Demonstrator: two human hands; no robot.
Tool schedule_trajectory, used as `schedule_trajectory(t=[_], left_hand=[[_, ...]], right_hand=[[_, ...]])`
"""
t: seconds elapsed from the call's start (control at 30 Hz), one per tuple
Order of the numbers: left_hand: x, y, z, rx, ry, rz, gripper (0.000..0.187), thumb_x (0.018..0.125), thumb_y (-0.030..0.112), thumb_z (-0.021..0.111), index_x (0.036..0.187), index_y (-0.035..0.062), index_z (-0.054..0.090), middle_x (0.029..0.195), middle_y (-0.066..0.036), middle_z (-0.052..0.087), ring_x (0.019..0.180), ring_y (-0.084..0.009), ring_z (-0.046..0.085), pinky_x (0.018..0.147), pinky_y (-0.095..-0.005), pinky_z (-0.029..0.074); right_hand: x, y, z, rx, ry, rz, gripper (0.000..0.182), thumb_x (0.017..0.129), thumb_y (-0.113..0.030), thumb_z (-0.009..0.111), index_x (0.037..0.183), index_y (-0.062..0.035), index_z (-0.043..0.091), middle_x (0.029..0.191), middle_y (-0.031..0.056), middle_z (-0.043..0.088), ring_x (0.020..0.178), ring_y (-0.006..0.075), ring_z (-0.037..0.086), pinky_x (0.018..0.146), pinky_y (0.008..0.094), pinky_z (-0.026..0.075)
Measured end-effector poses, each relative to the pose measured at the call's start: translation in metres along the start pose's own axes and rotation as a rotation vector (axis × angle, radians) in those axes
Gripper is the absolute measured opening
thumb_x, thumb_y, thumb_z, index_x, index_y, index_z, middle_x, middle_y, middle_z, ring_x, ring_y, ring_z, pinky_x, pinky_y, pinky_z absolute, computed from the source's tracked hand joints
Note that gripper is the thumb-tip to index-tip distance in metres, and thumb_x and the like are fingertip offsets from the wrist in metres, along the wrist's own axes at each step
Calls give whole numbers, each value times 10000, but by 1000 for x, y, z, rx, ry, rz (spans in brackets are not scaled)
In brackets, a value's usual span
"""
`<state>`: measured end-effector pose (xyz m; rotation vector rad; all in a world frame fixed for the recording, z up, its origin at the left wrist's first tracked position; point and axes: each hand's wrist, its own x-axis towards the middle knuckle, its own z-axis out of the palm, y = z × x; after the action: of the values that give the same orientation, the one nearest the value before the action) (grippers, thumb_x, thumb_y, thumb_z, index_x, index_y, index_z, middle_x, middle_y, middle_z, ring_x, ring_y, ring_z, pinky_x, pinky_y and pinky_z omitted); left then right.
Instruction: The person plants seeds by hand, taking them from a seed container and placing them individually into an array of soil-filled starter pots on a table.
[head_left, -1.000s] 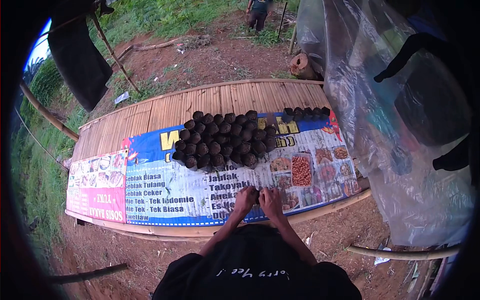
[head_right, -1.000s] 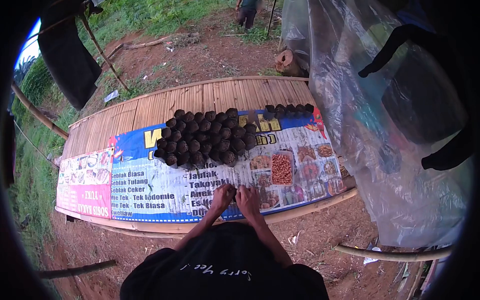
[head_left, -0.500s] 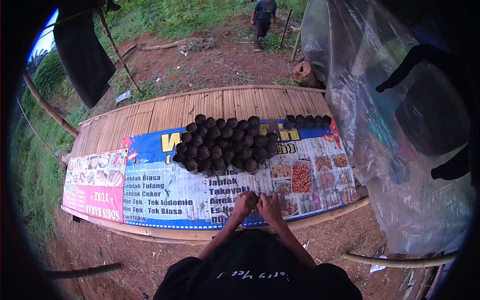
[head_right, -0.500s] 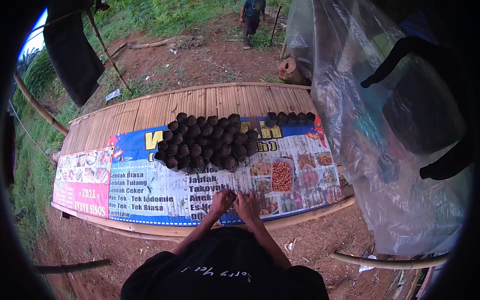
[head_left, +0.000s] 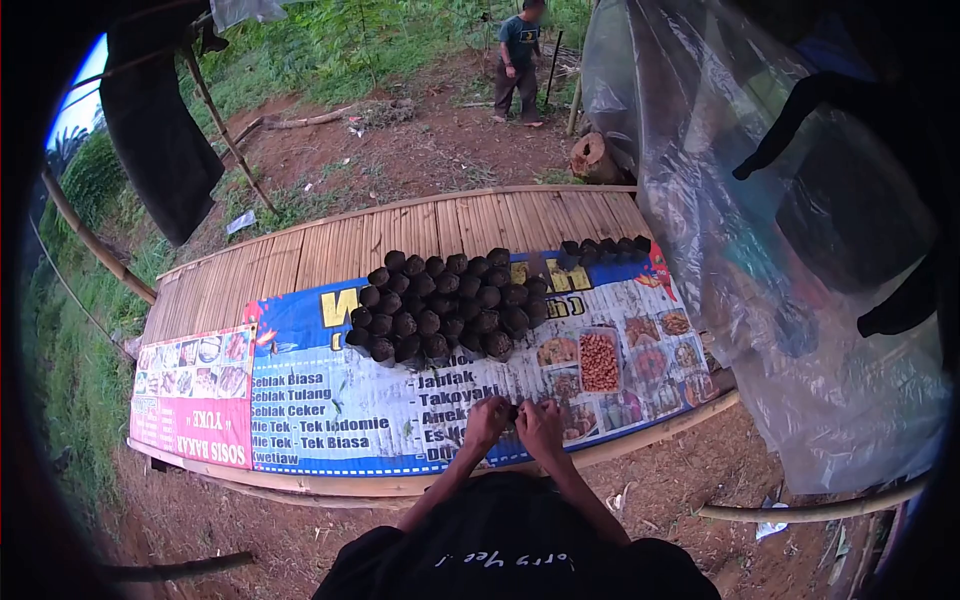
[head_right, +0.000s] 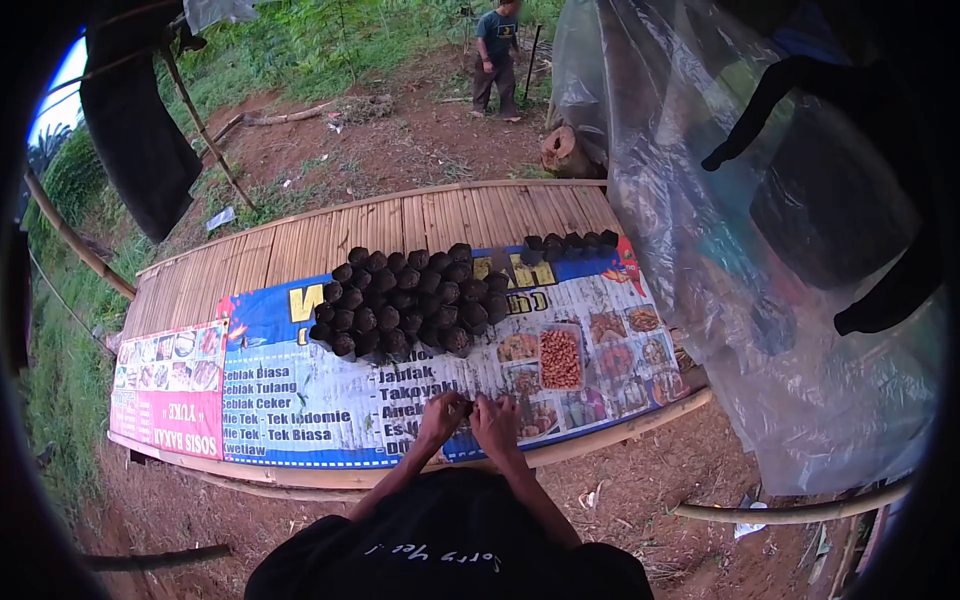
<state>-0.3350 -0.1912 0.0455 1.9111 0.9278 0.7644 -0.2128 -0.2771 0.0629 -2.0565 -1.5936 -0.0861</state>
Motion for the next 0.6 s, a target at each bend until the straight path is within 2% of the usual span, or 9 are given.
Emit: schedule_trajectory(t=[0.3,0.5,0.6], left_hand=[[-1,-5,-7,13,-47,-36,124,806,97,649,879,-4,647,827,-224,648,754,-389,642,671,-448,503],[2,-8,-6,12,25,13,134,816,112,642,877,-7,637,822,-221,643,753,-392,634,665,-454,496],[-1,-15,-4,8,90,56,135,824,121,668,837,-10,637,761,-183,625,713,-345,628,632,-425,478]], right_hand=[[3,-8,3,-25,26,15,118,806,-219,616,852,-121,571,774,72,627,859,301,542,762,470,382],[12,-12,-4,68,11,-58,133,820,-224,611,856,-107,560,785,74,632,838,306,557,750,462,401],[10,-8,-3,2,-47,-44,129,827,-214,607,881,-104,567,814,70,654,838,306,563,753,464,402]])
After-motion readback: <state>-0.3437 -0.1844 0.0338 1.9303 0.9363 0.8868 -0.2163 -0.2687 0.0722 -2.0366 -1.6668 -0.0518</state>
